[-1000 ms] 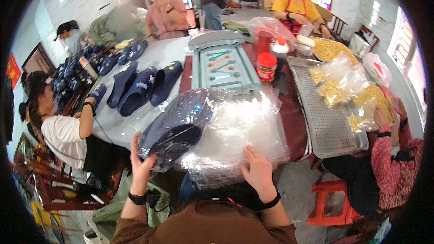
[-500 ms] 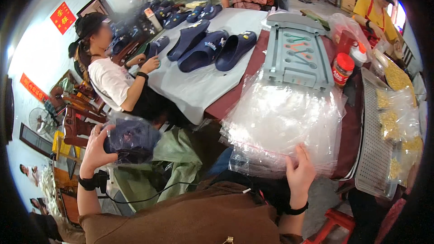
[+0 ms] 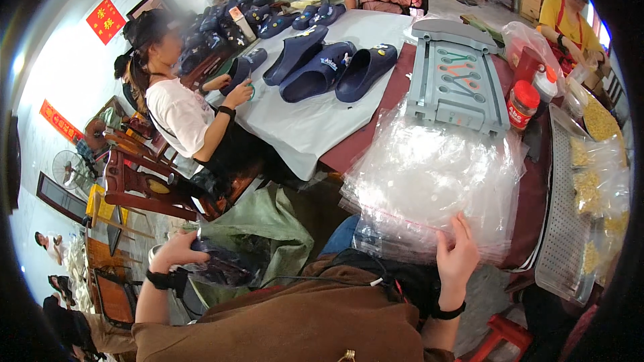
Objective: The recorder is placing blue foam slippers into clear plastic bags in a shoe manufacturing facility.
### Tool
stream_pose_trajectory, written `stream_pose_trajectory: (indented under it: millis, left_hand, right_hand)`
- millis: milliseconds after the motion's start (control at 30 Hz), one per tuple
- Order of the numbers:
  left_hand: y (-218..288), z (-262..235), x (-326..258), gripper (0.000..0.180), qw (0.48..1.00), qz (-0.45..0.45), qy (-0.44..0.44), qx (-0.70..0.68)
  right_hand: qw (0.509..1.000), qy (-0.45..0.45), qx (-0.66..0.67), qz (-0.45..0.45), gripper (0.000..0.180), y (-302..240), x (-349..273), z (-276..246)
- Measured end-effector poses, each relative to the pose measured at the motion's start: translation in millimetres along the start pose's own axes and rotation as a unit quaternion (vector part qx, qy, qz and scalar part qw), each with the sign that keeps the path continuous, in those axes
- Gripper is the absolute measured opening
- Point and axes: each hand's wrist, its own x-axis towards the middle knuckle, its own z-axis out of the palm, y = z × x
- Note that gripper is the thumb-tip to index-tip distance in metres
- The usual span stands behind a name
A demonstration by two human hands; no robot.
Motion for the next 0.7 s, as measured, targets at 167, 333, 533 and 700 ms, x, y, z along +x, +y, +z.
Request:
stream_pose_trajectory:
  millis: [167, 333, 533, 700]
  left_hand:
    - [7.8, 62.9, 42.9, 0.09, 0.975, -0.096, 0.196, -0.034]
    - [0.1, 163.5, 75.8, 0.119, 0.964, -0.137, 0.219, -0.066]
    - [-32.6, 265.4, 144.7, 0.144, 0.939, -0.288, -0.136, -0.133]
    - [-136.6, 313.8, 154.5, 0.096, 0.941, -0.066, -0.237, -0.234]
  right_hand:
    - [1.0, 0.001, 0.003, -0.004, 0.042, -0.3, -1.6, -1.8]
    - [1.0, 0.013, -0.009, -0.025, 0.041, 2.8, -2.3, 0.4]
    - [0.999, 0.019, -0.032, -0.027, 0.041, 0.7, -6.8, 2.1]
    - [0.998, -0.035, 0.047, 0.014, 0.041, -14.4, 11.2, 0.3]
